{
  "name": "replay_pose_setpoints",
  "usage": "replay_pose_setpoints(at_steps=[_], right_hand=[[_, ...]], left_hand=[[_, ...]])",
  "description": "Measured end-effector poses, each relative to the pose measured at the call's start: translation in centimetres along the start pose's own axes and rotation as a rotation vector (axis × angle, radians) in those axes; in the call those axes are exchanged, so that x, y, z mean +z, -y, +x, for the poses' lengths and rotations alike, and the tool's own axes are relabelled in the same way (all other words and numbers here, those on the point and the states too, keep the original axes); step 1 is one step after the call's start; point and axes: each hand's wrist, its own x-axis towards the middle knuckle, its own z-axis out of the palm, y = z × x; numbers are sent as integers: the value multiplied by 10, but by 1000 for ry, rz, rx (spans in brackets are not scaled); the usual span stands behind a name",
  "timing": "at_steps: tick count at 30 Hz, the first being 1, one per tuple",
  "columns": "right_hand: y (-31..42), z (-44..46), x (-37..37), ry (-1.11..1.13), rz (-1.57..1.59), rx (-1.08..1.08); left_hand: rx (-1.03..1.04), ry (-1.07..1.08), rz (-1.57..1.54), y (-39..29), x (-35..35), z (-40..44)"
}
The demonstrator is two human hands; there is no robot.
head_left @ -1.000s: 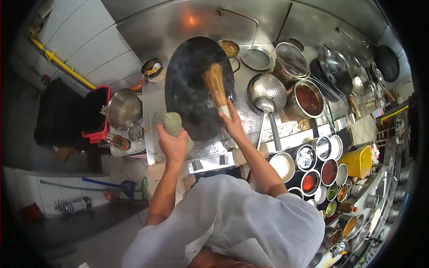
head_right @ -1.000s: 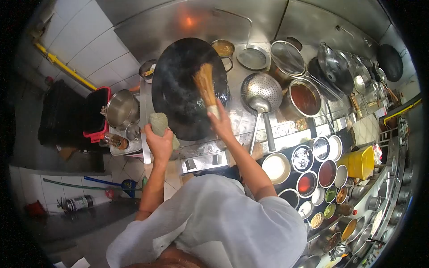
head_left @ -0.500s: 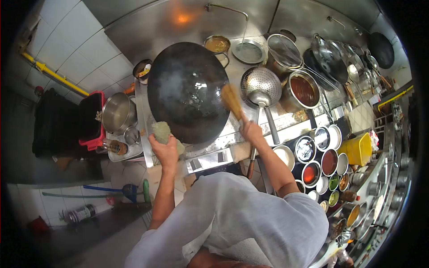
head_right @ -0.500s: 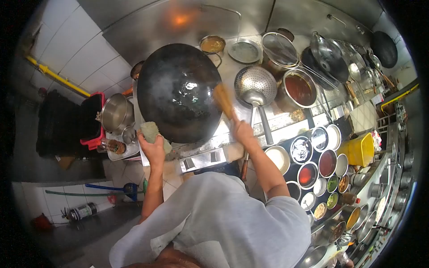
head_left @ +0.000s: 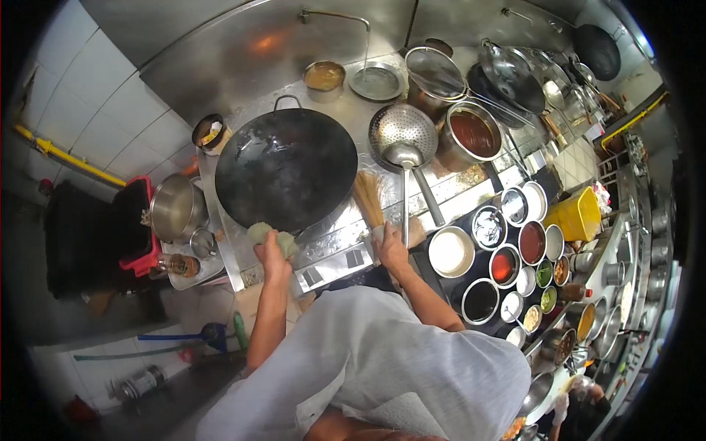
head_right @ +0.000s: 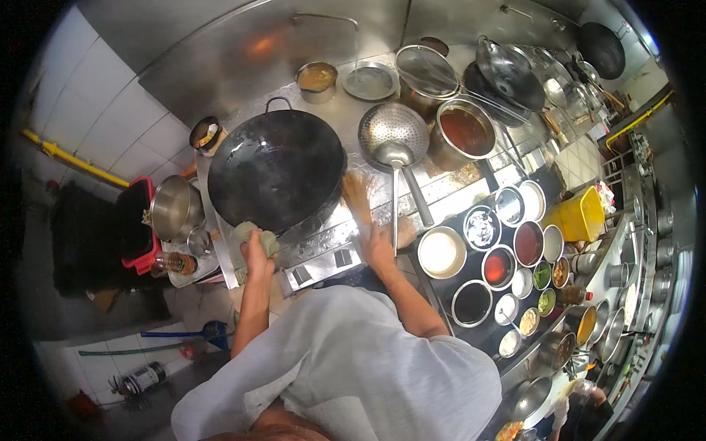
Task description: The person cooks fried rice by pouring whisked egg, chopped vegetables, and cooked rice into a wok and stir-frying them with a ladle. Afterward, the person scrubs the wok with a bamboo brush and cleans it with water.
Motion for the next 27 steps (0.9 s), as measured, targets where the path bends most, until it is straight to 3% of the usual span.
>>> replay_pose_setpoints(at_steps=[2, 4, 6, 7, 8, 10, 12, 16, 18, 27], right_hand=[[1, -18, -10, 17, 71, 83], [-9, -41, -13, -172, 15, 120], [-15, -61, -16, -235, 0, 280], [-26, -69, -9, -168, 39, 371], [-37, -75, -1, -110, 90, 465], [-68, -85, 37, -1, 147, 495], [-59, -100, 26, -72, 235, 487], [-58, -109, 24, -70, 305, 573], [-54, -118, 15, -97, 297, 564], [-62, -107, 39, -180, 301, 541]], left_hand=[[5, -47, -112, 8, 30, -1], [36, 100, -84, 34, 40, 29], [-91, 33, -140, 45, 57, 41], [-100, -1, -62, 39, 64, 29], [-98, 102, -81, 35, 68, 19], [-67, 190, -52, 46, 66, 35], [-98, 364, -19, 49, 61, 58], [-175, 289, 119, 38, 66, 58], [-202, 381, 180, 48, 60, 103], [-198, 235, 148, 41, 69, 77]])
